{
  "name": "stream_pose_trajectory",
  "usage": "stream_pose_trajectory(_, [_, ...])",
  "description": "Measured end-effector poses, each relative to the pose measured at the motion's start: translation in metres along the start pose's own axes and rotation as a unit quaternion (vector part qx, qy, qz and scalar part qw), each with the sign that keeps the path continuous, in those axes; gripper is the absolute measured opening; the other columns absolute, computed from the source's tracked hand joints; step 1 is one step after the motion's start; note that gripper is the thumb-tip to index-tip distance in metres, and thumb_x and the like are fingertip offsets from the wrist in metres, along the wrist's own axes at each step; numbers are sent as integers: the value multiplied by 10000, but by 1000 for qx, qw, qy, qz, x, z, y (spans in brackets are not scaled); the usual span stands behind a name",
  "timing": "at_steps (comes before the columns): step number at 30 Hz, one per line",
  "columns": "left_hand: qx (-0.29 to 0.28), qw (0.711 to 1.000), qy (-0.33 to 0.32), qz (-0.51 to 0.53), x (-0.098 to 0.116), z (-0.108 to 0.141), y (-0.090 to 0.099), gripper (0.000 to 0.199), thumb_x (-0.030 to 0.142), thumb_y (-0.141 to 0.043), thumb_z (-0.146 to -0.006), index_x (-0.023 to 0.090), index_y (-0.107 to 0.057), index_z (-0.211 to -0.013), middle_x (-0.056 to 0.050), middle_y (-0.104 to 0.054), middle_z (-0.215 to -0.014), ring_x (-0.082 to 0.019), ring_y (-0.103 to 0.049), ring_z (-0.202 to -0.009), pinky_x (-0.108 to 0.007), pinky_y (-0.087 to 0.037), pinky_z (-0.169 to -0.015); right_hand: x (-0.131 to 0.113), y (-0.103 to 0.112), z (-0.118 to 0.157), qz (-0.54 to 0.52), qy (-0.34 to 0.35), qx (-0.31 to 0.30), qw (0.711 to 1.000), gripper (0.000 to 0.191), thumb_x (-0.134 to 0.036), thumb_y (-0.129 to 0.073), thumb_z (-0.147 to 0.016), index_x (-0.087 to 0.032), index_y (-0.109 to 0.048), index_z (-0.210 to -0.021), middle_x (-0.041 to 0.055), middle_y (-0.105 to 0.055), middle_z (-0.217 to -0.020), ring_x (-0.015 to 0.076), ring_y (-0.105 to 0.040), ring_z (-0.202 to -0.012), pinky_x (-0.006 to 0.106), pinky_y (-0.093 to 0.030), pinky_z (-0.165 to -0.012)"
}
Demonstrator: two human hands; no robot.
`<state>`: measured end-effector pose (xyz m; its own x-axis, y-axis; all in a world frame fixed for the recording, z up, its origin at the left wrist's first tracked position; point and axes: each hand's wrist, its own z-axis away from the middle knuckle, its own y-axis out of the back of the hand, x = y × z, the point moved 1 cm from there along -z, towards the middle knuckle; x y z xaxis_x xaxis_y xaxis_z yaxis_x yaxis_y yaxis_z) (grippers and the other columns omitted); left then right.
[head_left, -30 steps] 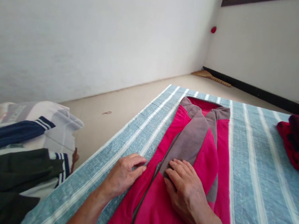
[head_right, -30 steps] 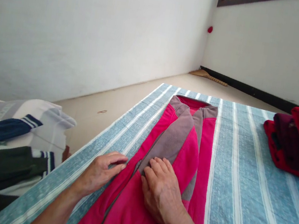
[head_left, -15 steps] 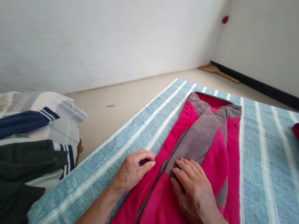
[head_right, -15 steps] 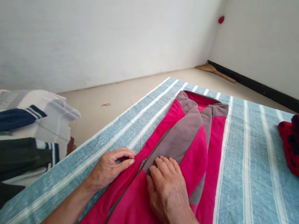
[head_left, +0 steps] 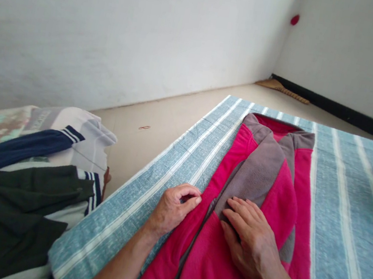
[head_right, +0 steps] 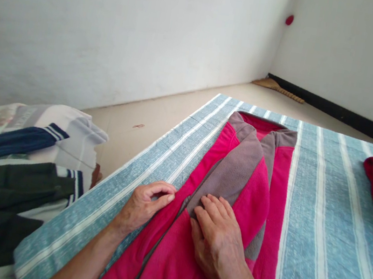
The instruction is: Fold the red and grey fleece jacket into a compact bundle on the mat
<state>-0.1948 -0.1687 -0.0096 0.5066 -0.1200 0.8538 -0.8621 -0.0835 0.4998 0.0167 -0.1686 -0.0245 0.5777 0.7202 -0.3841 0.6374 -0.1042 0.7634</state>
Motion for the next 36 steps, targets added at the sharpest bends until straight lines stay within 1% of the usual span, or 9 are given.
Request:
stream_pose_trajectory(4, [-8,1000,2,3,-1,0,1,73,184,-608,-773,178,-680,-783,-24,-710,-840,-157,-658,-815,-265,-499,-786,0,0,0,1,3,0,1000,166,-157,-512,-901,-170,-640,-1007,101,-667,-1149,257,-602,-1086,460,-446,-973])
stream_pose_trajectory(9, [-29,999,20,14,-1,0,3,94,169,-598,-761,177,-690,-781,-28,-713,-846,-165,-656,-813,-274,-496,-762,2,-1,1,5,8,0,1000,158,-176,-513,-911,-172,-644,-1000,103,-669,-1150,259,-607,-1083,462,-449,-968])
stream_pose_trajectory(16, [-25,999,27,20,-2,0,0,109,148,-588,-761,172,-693,-776,-33,-717,-837,-163,-656,-809,-272,-486,-760,4,0,3,5,11,-3,1000,163,-188,-513,-913,-168,-651,-997,107,-674,-1143,251,-610,-1087,451,-449,-977])
stream_pose_trajectory(20, [-25,999,17,16,-2,1,-2,66,192,-627,-767,167,-688,-770,-31,-707,-810,-156,-641,-766,-262,-480,-710,5,1,4,11,13,0,1000,160,-210,-529,-907,-163,-656,-993,110,-676,-1138,257,-622,-1057,455,-459,-961])
stream_pose_trajectory(23, [-27,999,16,16,-1,1,-4,54,190,-643,-758,162,-687,-771,-28,-700,-803,-149,-634,-745,-252,-477,-691,5,2,4,10,19,2,1000,153,-214,-536,-904,-162,-656,-981,110,-682,-1122,252,-633,-1034,453,-463,-955])
stream_pose_trajectory(26, [-28,999,22,16,0,1,-5,53,179,-645,-755,161,-690,-776,-25,-703,-809,-145,-638,-743,-246,-482,-690,5,4,4,8,20,8,1000,144,-212,-533,-908,-163,-654,-969,107,-688,-1104,243,-638,-1026,442,-466,-954])
stream_pose_trajectory(29, [-29,999,30,13,0,1,-5,52,175,-651,-749,164,-691,-781,-20,-708,-810,-145,-642,-745,-245,-491,-700,6,5,4,9,18,0,1000,146,-217,-534,-910,-169,-655,-977,103,-688,-1106,242,-635,-1032,439,-465,-957])
stream_pose_trajectory(36, [-30,998,44,18,-2,1,-7,65,206,-661,-741,169,-694,-784,-14,-705,-796,-147,-640,-722,-251,-501,-684,5,5,3,10,8,0,1000,163,-227,-525,-913,-181,-671,-967,103,-689,-1103,243,-626,-1056,440,-466,-954])
